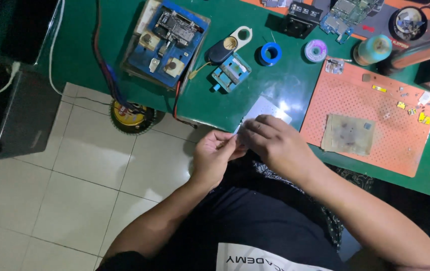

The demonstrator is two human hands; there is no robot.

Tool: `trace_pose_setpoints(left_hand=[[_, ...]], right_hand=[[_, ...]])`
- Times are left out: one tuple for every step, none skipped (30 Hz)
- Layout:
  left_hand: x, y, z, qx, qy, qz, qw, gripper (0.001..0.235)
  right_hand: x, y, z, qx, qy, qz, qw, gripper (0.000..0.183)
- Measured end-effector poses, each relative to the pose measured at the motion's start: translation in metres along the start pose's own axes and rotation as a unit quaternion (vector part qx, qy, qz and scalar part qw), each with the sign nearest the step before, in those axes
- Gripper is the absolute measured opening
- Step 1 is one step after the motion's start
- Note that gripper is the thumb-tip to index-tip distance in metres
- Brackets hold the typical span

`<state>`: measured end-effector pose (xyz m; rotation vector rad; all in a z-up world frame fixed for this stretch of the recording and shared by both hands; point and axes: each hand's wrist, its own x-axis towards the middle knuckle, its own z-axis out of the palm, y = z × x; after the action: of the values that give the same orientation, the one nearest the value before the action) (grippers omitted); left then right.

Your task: The person uses a hot air gun and tweezers to solder a small component onto a perforated circuit board. They then clean the board with a tissue and a toothbrush, and apply a liquid from a small bottle.

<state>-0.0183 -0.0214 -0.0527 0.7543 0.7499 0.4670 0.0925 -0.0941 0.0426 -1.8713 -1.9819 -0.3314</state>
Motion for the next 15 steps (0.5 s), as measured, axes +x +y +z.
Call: trace_pose_setpoints(left_hand=[[-0.004,0.006,0.000,0.000,0.001,-0.002,1.000,0.014],[-0.008,0.011,0.000,0.015,-0.014,0.008,1.000,0.017],[-0.008,0.019,0.001,0.030,-0.031,0.023,0.999,0.019],[-0.015,0.028,-0.003,0.031,-0.031,0.026,0.999,0.019],[-0.022,0.037,-0.008,0.065,-0.042,0.061,0.995,0.018],[-0.028,0.046,-0.012,0.099,-0.052,0.097,0.989,0.018],[-0.032,0.059,-0.023,0.104,-0.052,0.096,0.989,0.018],[-0.035,0.072,-0.034,0.118,-0.054,0.211,0.969,0.016],[-0.037,0.083,-0.042,0.127,-0.063,0.319,0.937,0.015],[-0.032,0.090,-0.053,0.130,-0.070,0.315,0.938,0.015],[-0.027,0.097,-0.063,0.120,-0.057,0.395,0.909,0.017],[-0.021,0.106,-0.073,0.108,-0.043,0.471,0.874,0.019],[-0.017,0.104,-0.066,0.108,-0.050,0.475,0.872,0.019],[-0.013,0.102,-0.058,0.083,-0.056,0.469,0.878,0.018],[-0.009,0.098,-0.051,0.055,-0.061,0.456,0.886,0.018]], right_hand=[[-0.006,0.019,0.004,0.002,-0.002,0.001,1.000,0.008],[-0.013,0.037,0.008,0.014,-0.008,0.053,0.998,0.009],[-0.018,0.058,0.012,0.024,-0.010,0.103,0.994,0.017],[-0.025,0.078,0.020,0.024,-0.007,0.101,0.995,0.017],[-0.033,0.097,0.029,0.000,0.006,0.107,0.994,0.016],[-0.040,0.117,0.037,-0.024,0.019,0.112,0.993,0.017],[-0.025,0.097,0.038,-0.021,0.023,0.115,0.993,0.017],[-0.011,0.077,0.039,-0.014,0.043,0.103,0.994,0.014],[0.000,0.058,0.036,-0.011,0.063,0.096,0.993,0.011],[0.012,0.031,0.024,-0.014,0.064,0.104,0.992,0.011],[0.027,0.004,0.012,0.134,0.008,0.089,0.987,0.012],[0.043,-0.023,-0.001,0.278,-0.046,0.072,0.957,0.014],[0.027,-0.030,0.010,0.274,-0.040,0.073,0.958,0.014],[0.012,-0.036,0.021,0.244,-0.057,-0.014,0.968,0.011],[-0.003,-0.043,0.033,0.212,-0.079,-0.094,0.969,0.013]])
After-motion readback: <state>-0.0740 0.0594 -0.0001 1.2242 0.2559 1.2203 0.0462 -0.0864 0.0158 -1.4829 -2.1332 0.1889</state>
